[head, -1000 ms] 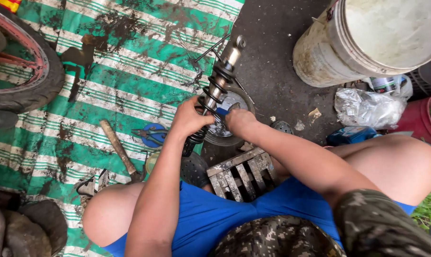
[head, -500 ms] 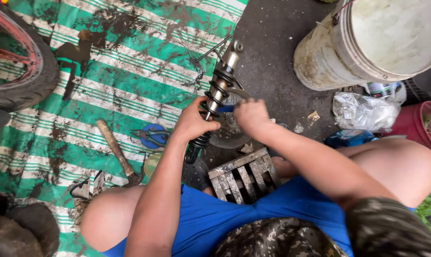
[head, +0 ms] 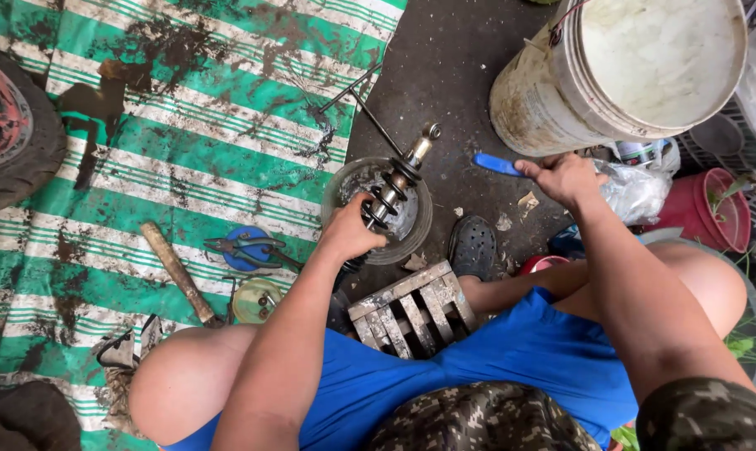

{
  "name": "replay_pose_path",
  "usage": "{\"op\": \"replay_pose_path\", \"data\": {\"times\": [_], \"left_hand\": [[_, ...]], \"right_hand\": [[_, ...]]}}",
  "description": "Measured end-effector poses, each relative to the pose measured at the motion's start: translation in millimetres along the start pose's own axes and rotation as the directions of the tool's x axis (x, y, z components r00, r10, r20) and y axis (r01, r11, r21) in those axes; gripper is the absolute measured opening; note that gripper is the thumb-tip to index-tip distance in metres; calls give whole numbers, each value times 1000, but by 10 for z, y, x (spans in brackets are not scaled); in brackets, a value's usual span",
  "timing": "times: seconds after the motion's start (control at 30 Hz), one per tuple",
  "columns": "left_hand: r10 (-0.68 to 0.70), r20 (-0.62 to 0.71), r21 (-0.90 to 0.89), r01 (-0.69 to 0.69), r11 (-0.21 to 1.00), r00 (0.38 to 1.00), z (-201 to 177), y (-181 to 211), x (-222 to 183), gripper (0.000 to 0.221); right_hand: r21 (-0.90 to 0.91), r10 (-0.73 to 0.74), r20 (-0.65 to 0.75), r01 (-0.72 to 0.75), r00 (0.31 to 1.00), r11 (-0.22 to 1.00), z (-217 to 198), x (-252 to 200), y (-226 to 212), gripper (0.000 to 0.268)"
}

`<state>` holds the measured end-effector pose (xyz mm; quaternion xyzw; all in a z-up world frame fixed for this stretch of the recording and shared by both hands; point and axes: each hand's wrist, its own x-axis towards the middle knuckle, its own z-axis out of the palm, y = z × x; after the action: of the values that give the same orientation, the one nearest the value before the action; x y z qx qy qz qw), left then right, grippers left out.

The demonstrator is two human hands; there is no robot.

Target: Cleaning a motorcycle shock absorber by scrubbing it with a brush and wiping it with a cloth.

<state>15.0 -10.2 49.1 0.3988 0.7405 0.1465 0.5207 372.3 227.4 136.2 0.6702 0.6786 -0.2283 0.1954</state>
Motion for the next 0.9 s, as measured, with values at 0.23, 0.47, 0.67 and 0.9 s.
{"op": "replay_pose_path", "data": {"times": [0.23, 0.47, 0.67, 0.9], "left_hand": [[-18, -28, 25, 18, 1000, 999, -32, 109, -97, 87], [-71, -34, 24, 72, 997, 997, -49, 65, -133, 85], [-57, -31, 23, 58, 998, 998, -82, 150, -163, 87], [-54, -41, 51, 56, 997, 998, -56, 104, -100, 88]], "right_hand": [[14, -342, -228, 354, 912, 935, 359, 60, -1051, 65], [-410, -180, -263, 59, 948, 910, 205, 258, -421, 76], [-183, -193, -270, 147, 943, 972, 305, 428, -496, 79], [-232, -443, -387, 380, 809, 895, 516, 370, -908, 70]]}}
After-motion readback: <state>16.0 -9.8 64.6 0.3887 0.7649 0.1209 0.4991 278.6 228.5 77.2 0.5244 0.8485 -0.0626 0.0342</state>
